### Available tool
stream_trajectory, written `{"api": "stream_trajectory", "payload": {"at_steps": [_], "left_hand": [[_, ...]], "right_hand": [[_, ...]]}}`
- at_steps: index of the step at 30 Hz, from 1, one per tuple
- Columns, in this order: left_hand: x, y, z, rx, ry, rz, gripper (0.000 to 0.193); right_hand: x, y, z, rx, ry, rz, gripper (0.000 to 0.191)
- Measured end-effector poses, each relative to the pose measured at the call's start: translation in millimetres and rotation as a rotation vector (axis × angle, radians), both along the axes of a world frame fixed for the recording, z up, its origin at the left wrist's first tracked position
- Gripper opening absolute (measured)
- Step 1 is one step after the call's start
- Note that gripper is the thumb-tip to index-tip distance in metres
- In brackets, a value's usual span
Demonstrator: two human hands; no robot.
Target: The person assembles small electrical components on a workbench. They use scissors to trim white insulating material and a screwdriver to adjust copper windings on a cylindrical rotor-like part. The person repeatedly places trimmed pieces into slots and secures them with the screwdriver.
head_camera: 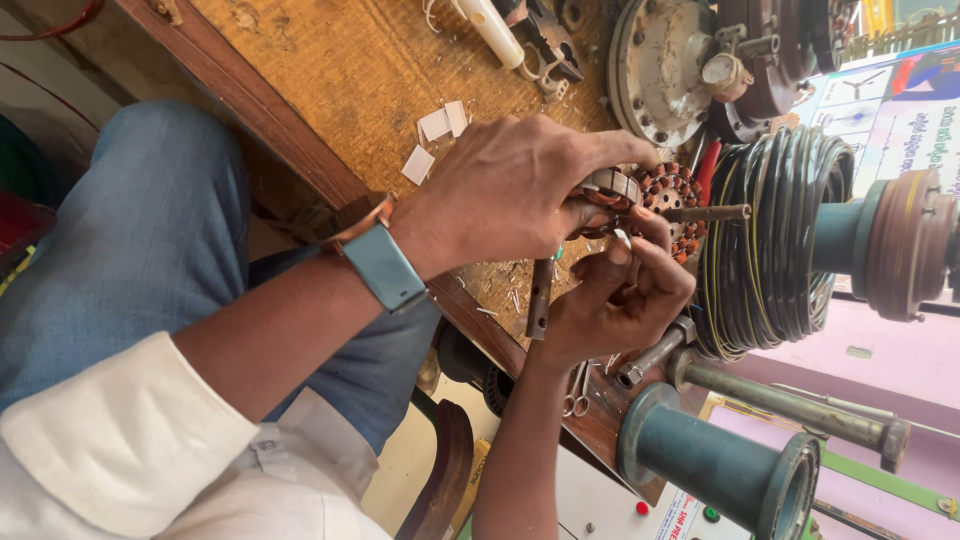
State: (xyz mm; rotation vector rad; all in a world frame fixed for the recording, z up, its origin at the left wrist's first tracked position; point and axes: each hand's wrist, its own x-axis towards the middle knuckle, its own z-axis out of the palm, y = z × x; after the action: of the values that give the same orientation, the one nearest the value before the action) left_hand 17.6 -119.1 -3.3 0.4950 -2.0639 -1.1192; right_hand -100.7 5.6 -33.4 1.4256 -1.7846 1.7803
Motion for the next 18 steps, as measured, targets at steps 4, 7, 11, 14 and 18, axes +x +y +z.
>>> {"api": "stream_trajectory", "payload": {"at_steps": [4,7,11,14,18], "left_hand": [[-8.1,5.5,2.0,0.086,-0.079,-0.009,0.056],[-12.3,1.8,1.9,0.029,0.098,0.079,0.040],[-9.5,-3.1,-0.6,0.027,0.133,0.075,0.031],[-10.2,-3.5,-0.1,0.047,0.088,0.001,0.028],[-11.3,-3.5,0.5,0.037,0.032,-0.035,0.031]], "right_hand": [[-3.3,-5.1,-1.0,-0.026,-0.044,0.139,0.035],[-1.9,-9.2,-0.3,-0.015,-0.071,0.167,0.035],[-1.1,-8.0,13.9,0.076,-0.035,0.261,0.026],[-8.3,3.0,36.3,0.185,-0.062,0.201,0.016],[-15.0,1.2,41.3,0.108,-0.047,0.094,0.013]]}}
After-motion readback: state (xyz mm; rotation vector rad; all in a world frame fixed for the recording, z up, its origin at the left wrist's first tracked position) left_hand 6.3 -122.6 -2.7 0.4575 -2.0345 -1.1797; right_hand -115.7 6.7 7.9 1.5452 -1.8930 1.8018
